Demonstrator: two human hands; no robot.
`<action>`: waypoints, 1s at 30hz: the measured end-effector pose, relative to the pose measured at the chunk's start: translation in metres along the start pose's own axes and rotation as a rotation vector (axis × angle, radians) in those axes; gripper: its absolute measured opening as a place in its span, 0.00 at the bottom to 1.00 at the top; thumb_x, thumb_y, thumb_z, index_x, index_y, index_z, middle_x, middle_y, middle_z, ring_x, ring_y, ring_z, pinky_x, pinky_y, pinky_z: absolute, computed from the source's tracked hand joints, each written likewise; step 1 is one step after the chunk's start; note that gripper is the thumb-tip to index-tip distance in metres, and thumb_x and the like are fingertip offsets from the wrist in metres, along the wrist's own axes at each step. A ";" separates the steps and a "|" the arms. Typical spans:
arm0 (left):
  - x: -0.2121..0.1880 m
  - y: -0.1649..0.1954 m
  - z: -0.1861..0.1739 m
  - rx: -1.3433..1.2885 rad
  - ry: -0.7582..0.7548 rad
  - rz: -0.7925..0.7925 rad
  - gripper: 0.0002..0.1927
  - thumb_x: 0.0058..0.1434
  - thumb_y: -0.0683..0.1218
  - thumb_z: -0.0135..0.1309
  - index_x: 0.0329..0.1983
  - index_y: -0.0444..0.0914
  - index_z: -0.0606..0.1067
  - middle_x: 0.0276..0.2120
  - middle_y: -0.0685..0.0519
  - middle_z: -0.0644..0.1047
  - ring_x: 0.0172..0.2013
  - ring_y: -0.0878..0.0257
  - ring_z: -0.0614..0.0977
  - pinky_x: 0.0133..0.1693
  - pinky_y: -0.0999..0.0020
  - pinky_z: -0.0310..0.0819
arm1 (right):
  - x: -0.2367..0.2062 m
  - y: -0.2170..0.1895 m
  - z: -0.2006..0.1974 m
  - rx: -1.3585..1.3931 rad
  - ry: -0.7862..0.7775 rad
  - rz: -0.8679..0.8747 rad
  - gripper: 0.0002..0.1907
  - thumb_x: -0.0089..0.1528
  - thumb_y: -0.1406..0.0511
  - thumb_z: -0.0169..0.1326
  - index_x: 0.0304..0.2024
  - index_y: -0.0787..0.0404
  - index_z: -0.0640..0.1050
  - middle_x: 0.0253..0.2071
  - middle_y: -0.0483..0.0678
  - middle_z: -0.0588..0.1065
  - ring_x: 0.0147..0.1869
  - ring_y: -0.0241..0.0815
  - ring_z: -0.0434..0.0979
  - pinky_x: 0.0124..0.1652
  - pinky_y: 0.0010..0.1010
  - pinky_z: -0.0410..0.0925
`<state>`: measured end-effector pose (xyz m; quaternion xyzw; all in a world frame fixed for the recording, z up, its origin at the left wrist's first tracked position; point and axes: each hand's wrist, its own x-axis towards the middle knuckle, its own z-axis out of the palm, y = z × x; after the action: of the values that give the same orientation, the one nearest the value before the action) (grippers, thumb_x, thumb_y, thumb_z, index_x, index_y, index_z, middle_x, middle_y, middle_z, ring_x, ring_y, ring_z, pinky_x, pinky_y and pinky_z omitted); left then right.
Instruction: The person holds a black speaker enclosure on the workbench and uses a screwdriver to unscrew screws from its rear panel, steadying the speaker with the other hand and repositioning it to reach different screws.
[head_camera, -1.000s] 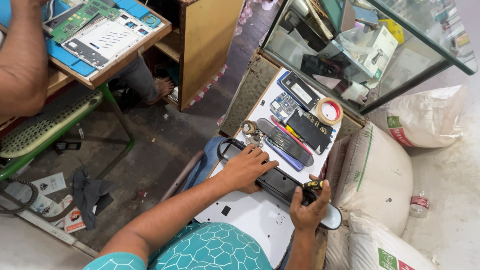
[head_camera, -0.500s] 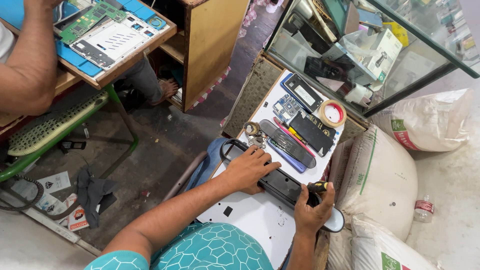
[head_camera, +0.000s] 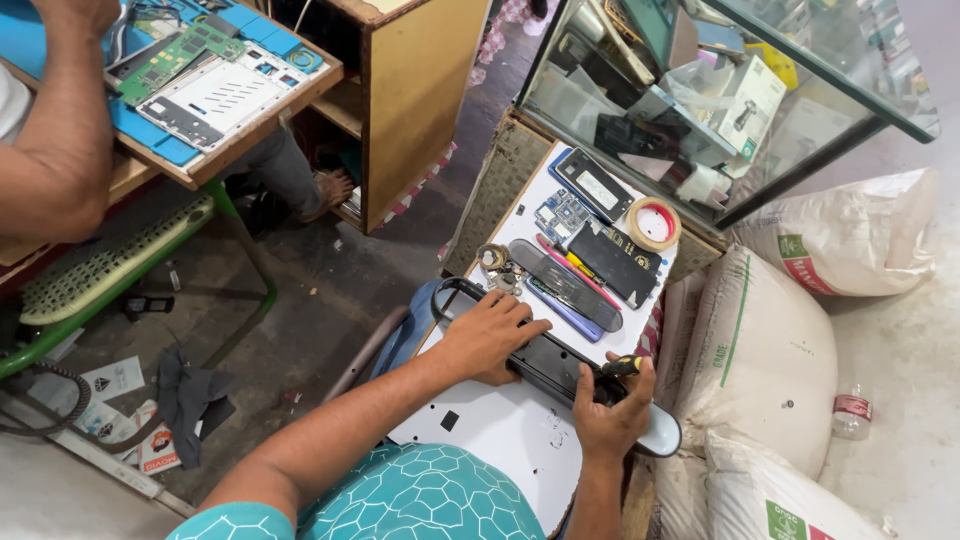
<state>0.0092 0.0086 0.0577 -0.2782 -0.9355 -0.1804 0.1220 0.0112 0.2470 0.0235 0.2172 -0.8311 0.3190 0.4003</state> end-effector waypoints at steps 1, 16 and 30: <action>0.000 0.000 0.001 -0.002 0.002 -0.003 0.48 0.39 0.58 0.74 0.64 0.43 0.70 0.46 0.49 0.74 0.53 0.51 0.73 0.59 0.54 0.61 | -0.001 0.000 -0.001 -0.004 -0.005 0.003 0.44 0.60 0.70 0.64 0.71 0.60 0.52 0.50 0.58 0.77 0.51 0.52 0.82 0.50 0.35 0.77; 0.002 0.004 0.002 0.048 -0.031 0.002 0.49 0.40 0.59 0.73 0.66 0.42 0.68 0.48 0.48 0.73 0.54 0.50 0.72 0.61 0.52 0.59 | -0.005 0.004 -0.003 -0.042 -0.030 0.032 0.44 0.61 0.70 0.63 0.72 0.57 0.51 0.48 0.54 0.80 0.48 0.48 0.83 0.49 0.35 0.76; 0.004 0.007 0.001 0.067 -0.072 -0.025 0.49 0.41 0.60 0.73 0.67 0.42 0.68 0.49 0.49 0.73 0.55 0.51 0.72 0.62 0.53 0.58 | -0.006 0.001 -0.003 -0.114 -0.003 0.060 0.44 0.60 0.68 0.63 0.71 0.57 0.52 0.47 0.51 0.80 0.47 0.48 0.83 0.45 0.36 0.76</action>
<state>0.0101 0.0162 0.0601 -0.2686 -0.9482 -0.1406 0.0953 0.0155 0.2503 0.0203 0.1694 -0.8546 0.2829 0.4011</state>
